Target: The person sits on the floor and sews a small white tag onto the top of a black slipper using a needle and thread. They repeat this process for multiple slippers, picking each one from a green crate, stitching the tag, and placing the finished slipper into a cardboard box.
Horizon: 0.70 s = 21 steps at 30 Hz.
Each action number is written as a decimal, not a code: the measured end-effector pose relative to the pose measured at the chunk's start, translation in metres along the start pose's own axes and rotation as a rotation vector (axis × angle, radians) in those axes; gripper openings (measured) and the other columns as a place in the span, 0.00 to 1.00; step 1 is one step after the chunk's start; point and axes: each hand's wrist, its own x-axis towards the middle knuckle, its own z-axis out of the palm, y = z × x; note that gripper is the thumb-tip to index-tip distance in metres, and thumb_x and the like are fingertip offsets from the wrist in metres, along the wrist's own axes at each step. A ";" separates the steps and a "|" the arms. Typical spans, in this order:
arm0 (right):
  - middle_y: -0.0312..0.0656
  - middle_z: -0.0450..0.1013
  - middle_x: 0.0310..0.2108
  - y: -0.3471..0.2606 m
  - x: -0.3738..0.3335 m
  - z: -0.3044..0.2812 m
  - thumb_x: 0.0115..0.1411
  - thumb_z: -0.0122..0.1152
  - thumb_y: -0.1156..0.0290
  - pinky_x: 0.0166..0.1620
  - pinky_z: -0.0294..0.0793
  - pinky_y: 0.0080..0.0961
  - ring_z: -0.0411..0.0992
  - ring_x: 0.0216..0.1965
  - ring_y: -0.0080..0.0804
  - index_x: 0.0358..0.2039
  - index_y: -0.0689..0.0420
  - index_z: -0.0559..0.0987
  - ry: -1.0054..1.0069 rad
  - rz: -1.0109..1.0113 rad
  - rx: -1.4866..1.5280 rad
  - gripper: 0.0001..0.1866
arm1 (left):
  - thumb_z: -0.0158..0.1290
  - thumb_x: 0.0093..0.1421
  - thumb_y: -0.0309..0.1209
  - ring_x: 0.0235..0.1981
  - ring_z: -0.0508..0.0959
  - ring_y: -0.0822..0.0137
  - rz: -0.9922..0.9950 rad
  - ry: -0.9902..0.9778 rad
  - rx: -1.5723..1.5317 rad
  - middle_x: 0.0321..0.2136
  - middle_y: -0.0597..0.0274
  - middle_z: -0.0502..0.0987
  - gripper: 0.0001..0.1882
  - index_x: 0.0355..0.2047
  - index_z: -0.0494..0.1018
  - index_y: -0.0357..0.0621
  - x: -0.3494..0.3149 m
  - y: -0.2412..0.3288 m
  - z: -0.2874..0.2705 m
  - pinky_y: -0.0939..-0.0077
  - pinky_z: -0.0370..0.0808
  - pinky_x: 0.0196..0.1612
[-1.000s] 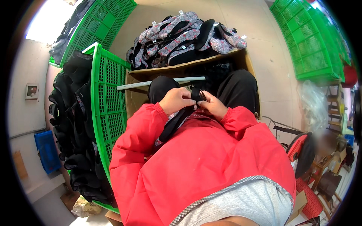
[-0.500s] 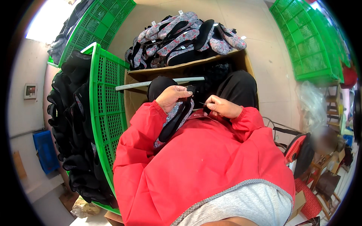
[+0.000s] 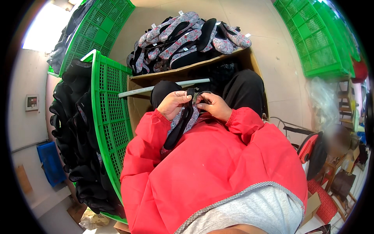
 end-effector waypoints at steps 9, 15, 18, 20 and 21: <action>0.37 0.74 0.30 0.004 0.005 0.012 0.62 0.63 0.70 0.40 0.72 0.23 0.72 0.34 0.23 0.36 0.60 0.77 0.043 0.016 0.128 0.07 | 0.57 0.63 0.27 0.35 0.79 0.71 0.026 -0.018 -0.040 0.34 0.60 0.82 0.08 0.39 0.79 0.35 0.000 -0.003 -0.005 0.78 0.73 0.44; 0.38 0.72 0.34 -0.013 -0.008 -0.017 0.71 0.46 0.49 0.36 0.70 0.20 0.67 0.29 0.19 0.48 0.59 0.68 -0.032 0.176 0.079 0.23 | 0.57 0.63 0.26 0.32 0.77 0.74 -0.039 0.079 0.009 0.28 0.66 0.78 0.04 0.33 0.77 0.39 -0.005 0.010 0.017 0.80 0.72 0.40; 0.36 0.73 0.33 -0.026 -0.011 -0.031 0.72 0.48 0.55 0.32 0.68 0.18 0.65 0.27 0.17 0.46 0.58 0.68 -0.196 0.334 0.207 0.17 | 0.58 0.62 0.26 0.29 0.73 0.78 -0.031 0.113 0.083 0.25 0.70 0.75 0.04 0.29 0.76 0.42 0.004 0.001 0.000 0.83 0.69 0.36; 0.34 0.74 0.33 -0.041 -0.009 -0.035 0.71 0.50 0.58 0.31 0.67 0.16 0.65 0.27 0.15 0.46 0.57 0.69 -0.321 0.433 0.118 0.14 | 0.59 0.60 0.26 0.27 0.69 0.77 -0.062 0.147 0.108 0.23 0.72 0.72 0.06 0.25 0.75 0.44 0.009 -0.002 0.001 0.82 0.66 0.35; 0.34 0.74 0.33 -0.042 -0.009 -0.036 0.71 0.50 0.60 0.31 0.66 0.16 0.65 0.26 0.15 0.45 0.57 0.69 -0.343 0.456 0.152 0.13 | 0.59 0.59 0.27 0.26 0.68 0.77 -0.080 0.162 0.126 0.22 0.73 0.71 0.08 0.23 0.75 0.44 0.011 0.000 0.003 0.81 0.64 0.34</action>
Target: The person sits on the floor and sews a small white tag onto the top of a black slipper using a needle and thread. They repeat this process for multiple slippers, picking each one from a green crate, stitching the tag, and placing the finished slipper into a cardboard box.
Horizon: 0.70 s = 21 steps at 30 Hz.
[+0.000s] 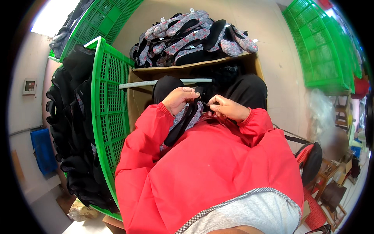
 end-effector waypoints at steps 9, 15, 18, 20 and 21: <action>0.34 0.75 0.31 -0.021 0.010 0.000 0.69 0.54 0.62 0.21 0.62 0.14 0.62 0.20 0.15 0.42 0.55 0.70 -0.074 0.194 0.075 0.10 | 0.60 0.58 0.25 0.28 0.71 0.76 -0.029 0.001 0.046 0.24 0.72 0.73 0.06 0.25 0.75 0.46 0.007 -0.002 0.007 0.80 0.67 0.35; 0.34 0.75 0.30 -0.019 0.017 -0.005 0.69 0.54 0.61 0.20 0.59 0.14 0.59 0.19 0.15 0.40 0.53 0.69 -0.120 0.224 0.093 0.10 | 0.60 0.58 0.25 0.29 0.70 0.76 -0.019 0.012 0.075 0.24 0.72 0.73 0.06 0.24 0.76 0.46 0.008 -0.005 0.007 0.79 0.65 0.36; 0.32 0.74 0.29 -0.023 0.018 -0.001 0.70 0.53 0.59 0.19 0.56 0.14 0.58 0.18 0.14 0.39 0.52 0.68 -0.112 0.238 0.102 0.10 | 0.61 0.57 0.26 0.29 0.69 0.75 -0.023 0.027 0.109 0.23 0.71 0.73 0.06 0.24 0.76 0.46 0.008 -0.003 0.009 0.78 0.65 0.36; 0.32 0.73 0.29 -0.025 0.019 -0.001 0.70 0.52 0.58 0.19 0.55 0.13 0.57 0.18 0.13 0.38 0.51 0.67 -0.108 0.247 0.107 0.11 | 0.61 0.57 0.26 0.28 0.69 0.75 -0.042 0.070 0.120 0.23 0.71 0.73 0.06 0.24 0.76 0.45 0.008 0.000 0.014 0.78 0.64 0.36; 0.31 0.73 0.28 -0.024 0.020 -0.002 0.70 0.52 0.58 0.19 0.55 0.13 0.57 0.18 0.13 0.38 0.50 0.67 -0.116 0.245 0.108 0.11 | 0.61 0.57 0.26 0.28 0.69 0.75 -0.033 0.071 0.126 0.23 0.71 0.73 0.06 0.24 0.76 0.45 0.008 -0.001 0.013 0.78 0.64 0.35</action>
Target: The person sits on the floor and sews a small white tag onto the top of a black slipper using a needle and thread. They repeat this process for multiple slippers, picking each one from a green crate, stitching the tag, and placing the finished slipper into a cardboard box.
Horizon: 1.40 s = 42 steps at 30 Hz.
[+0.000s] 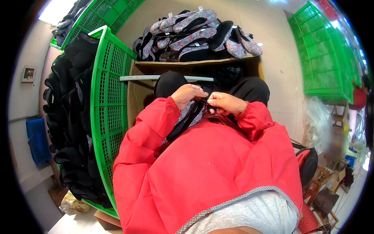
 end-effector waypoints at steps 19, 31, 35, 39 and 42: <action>0.32 0.69 0.26 0.026 0.011 0.006 0.69 0.52 0.62 0.16 0.51 0.12 0.54 0.16 0.12 0.37 0.52 0.67 0.072 -0.077 0.171 0.09 | 0.60 0.58 0.28 0.27 0.72 0.75 -0.025 0.004 0.032 0.22 0.70 0.75 0.07 0.22 0.76 0.46 0.014 -0.012 -0.002 0.78 0.66 0.36; 0.32 0.68 0.26 0.034 0.010 0.012 0.69 0.52 0.62 0.17 0.53 0.12 0.55 0.16 0.12 0.37 0.52 0.67 0.156 -0.081 0.160 0.09 | 0.60 0.57 0.27 0.26 0.72 0.74 -0.013 0.024 0.080 0.22 0.69 0.75 0.07 0.23 0.77 0.43 0.013 -0.009 0.003 0.78 0.67 0.35; 0.31 0.68 0.25 0.039 0.012 0.010 0.68 0.52 0.62 0.16 0.53 0.12 0.55 0.16 0.11 0.37 0.52 0.67 0.144 -0.093 0.162 0.09 | 0.61 0.57 0.27 0.27 0.72 0.74 0.000 0.022 0.083 0.23 0.69 0.76 0.07 0.23 0.77 0.43 0.017 -0.016 -0.001 0.79 0.67 0.35; 0.32 0.68 0.26 0.039 0.011 0.011 0.69 0.52 0.62 0.16 0.52 0.12 0.55 0.16 0.11 0.38 0.52 0.67 0.160 -0.092 0.184 0.08 | 0.60 0.57 0.27 0.27 0.72 0.74 0.019 0.044 0.066 0.24 0.68 0.76 0.06 0.24 0.77 0.42 0.017 -0.016 0.002 0.78 0.67 0.35; 0.32 0.69 0.26 0.038 0.008 0.013 0.70 0.51 0.63 0.16 0.52 0.11 0.55 0.16 0.11 0.38 0.52 0.67 0.173 -0.087 0.220 0.07 | 0.59 0.59 0.27 0.27 0.73 0.74 0.022 0.059 0.024 0.25 0.67 0.76 0.05 0.26 0.76 0.41 0.018 -0.018 0.003 0.77 0.68 0.35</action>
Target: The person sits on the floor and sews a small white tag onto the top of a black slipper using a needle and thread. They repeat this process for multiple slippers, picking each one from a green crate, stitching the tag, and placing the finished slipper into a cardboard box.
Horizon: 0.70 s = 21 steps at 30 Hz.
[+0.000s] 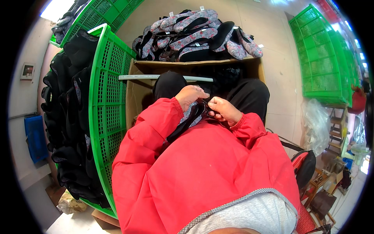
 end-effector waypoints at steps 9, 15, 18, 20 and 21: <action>0.35 0.69 0.27 0.033 -0.007 0.004 0.72 0.48 0.63 0.18 0.53 0.11 0.55 0.17 0.13 0.42 0.53 0.68 -0.010 -0.228 0.354 0.08 | 0.52 0.66 0.30 0.40 0.75 0.71 0.151 0.197 0.070 0.40 0.59 0.79 0.15 0.47 0.77 0.31 -0.012 0.004 0.003 0.79 0.72 0.45; 0.38 0.70 0.29 0.045 0.000 0.008 0.72 0.48 0.61 0.20 0.56 0.13 0.56 0.18 0.16 0.44 0.54 0.67 -0.108 -0.358 0.460 0.10 | 0.52 0.63 0.23 0.45 0.75 0.73 0.244 0.018 0.237 0.44 0.62 0.78 0.16 0.51 0.75 0.32 -0.064 0.040 -0.008 0.79 0.72 0.50; 0.39 0.71 0.33 0.047 0.007 0.015 0.72 0.48 0.61 0.23 0.60 0.15 0.58 0.18 0.18 0.45 0.54 0.66 -0.120 -0.416 0.444 0.11 | 0.51 0.51 0.14 0.51 0.74 0.66 0.555 -0.113 0.536 0.48 0.60 0.75 0.22 0.48 0.76 0.39 -0.071 0.035 -0.011 0.75 0.70 0.55; 0.39 0.72 0.37 0.054 0.015 0.013 0.72 0.47 0.60 0.27 0.65 0.16 0.64 0.23 0.19 0.47 0.55 0.65 -0.157 -0.473 0.377 0.12 | 0.50 0.44 0.12 0.55 0.72 0.59 0.707 -0.118 0.720 0.51 0.55 0.71 0.25 0.44 0.76 0.41 -0.072 0.027 -0.009 0.72 0.68 0.58; 0.38 0.72 0.37 0.055 0.018 0.014 0.73 0.47 0.60 0.28 0.66 0.16 0.65 0.25 0.19 0.48 0.55 0.65 -0.150 -0.475 0.363 0.13 | 0.50 0.43 0.12 0.50 0.74 0.57 0.787 -0.033 0.752 0.47 0.55 0.73 0.22 0.40 0.76 0.40 -0.071 0.022 -0.005 0.71 0.71 0.54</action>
